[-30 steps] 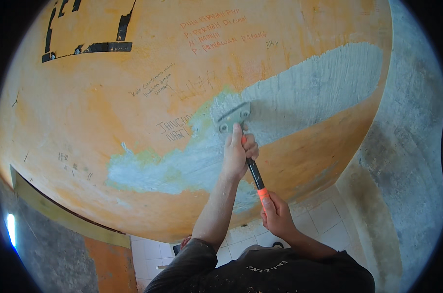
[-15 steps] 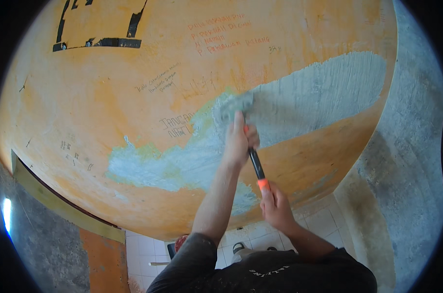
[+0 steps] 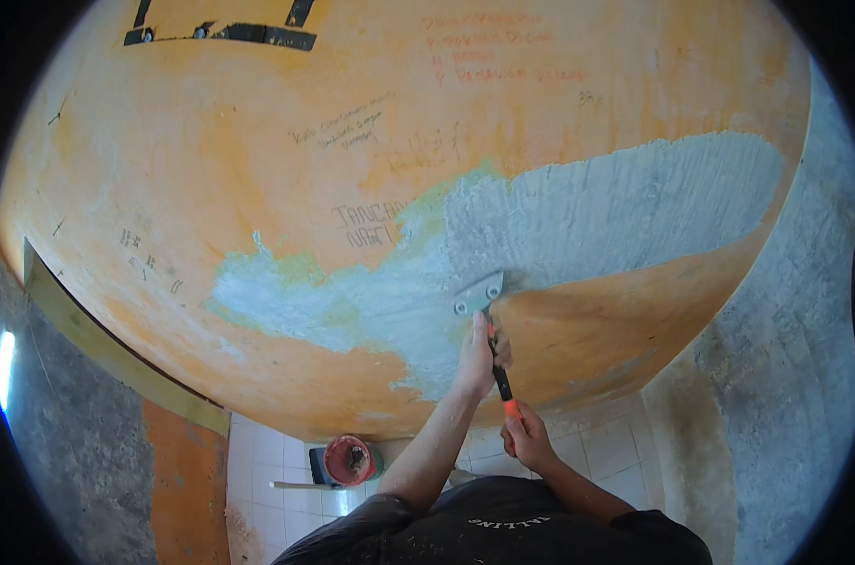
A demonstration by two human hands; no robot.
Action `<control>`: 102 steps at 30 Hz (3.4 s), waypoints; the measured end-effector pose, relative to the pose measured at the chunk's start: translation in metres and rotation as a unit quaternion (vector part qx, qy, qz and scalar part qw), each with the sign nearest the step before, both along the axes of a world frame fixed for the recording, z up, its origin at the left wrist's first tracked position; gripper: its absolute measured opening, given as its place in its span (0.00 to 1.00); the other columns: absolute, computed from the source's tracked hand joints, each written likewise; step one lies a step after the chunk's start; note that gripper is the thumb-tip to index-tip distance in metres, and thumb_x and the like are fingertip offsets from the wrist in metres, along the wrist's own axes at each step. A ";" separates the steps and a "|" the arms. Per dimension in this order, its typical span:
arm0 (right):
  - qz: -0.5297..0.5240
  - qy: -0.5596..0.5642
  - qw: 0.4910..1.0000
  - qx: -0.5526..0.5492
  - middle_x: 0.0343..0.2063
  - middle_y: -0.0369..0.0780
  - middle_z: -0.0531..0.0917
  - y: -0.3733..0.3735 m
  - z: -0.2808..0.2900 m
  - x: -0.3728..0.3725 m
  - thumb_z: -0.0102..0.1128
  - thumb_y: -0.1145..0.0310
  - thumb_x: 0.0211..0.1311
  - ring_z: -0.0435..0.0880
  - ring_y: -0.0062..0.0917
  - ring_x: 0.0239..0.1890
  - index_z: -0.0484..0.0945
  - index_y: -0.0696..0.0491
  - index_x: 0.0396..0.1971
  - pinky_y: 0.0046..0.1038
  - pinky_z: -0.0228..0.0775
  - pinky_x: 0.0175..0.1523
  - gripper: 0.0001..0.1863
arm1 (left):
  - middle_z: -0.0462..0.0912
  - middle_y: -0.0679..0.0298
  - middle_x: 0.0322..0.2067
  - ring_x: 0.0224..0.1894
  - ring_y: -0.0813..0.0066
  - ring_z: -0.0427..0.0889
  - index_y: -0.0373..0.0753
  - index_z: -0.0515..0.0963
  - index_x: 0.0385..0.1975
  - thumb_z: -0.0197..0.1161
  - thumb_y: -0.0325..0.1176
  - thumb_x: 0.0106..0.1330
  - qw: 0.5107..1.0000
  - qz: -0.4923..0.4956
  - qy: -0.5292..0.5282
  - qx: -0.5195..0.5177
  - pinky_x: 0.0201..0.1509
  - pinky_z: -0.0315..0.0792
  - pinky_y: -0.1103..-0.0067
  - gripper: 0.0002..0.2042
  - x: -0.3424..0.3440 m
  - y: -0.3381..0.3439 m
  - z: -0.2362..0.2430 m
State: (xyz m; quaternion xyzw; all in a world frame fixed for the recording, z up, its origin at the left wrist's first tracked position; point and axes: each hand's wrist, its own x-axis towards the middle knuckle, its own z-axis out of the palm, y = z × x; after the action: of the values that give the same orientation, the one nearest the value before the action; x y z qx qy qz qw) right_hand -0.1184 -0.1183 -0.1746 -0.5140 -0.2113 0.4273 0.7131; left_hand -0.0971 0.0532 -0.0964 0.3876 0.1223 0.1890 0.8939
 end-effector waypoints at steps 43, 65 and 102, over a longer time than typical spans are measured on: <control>-0.098 -0.107 0.989 -0.012 0.16 0.28 0.66 0.038 0.061 -0.026 0.45 0.63 0.75 0.62 0.08 0.14 0.70 0.56 0.52 0.16 0.54 0.18 0.15 | 0.55 0.76 0.16 0.16 0.84 0.55 0.45 0.64 0.36 0.46 0.53 0.75 0.983 0.038 0.086 0.160 0.21 0.55 0.81 0.17 0.004 0.028 0.094; -0.099 -0.099 0.990 0.014 0.14 0.32 0.67 0.048 -0.003 -0.035 0.42 0.57 0.76 0.62 0.12 0.08 0.68 0.55 0.53 0.18 0.55 0.13 0.18 | 0.56 0.74 0.16 0.16 0.83 0.57 0.40 0.64 0.39 0.45 0.50 0.76 0.983 0.027 0.098 0.151 0.22 0.57 0.80 0.17 -0.013 0.035 0.037; -0.006 0.037 0.999 0.019 0.16 0.36 0.70 0.042 -0.002 -0.036 0.40 0.51 0.76 0.67 0.17 0.12 0.65 0.54 0.60 0.19 0.60 0.18 0.25 | 0.61 0.72 0.18 0.18 0.80 0.60 0.41 0.68 0.47 0.32 0.64 0.73 0.991 -0.132 -0.028 0.011 0.27 0.59 0.82 0.30 -0.021 0.067 -0.003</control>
State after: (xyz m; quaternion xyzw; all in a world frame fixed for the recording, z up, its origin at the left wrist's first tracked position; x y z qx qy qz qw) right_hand -0.1545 -0.0765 -0.1768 -0.4853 -0.1901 0.4377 0.7326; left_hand -0.1177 0.1204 -0.0991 0.4049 0.0428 0.0820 0.9097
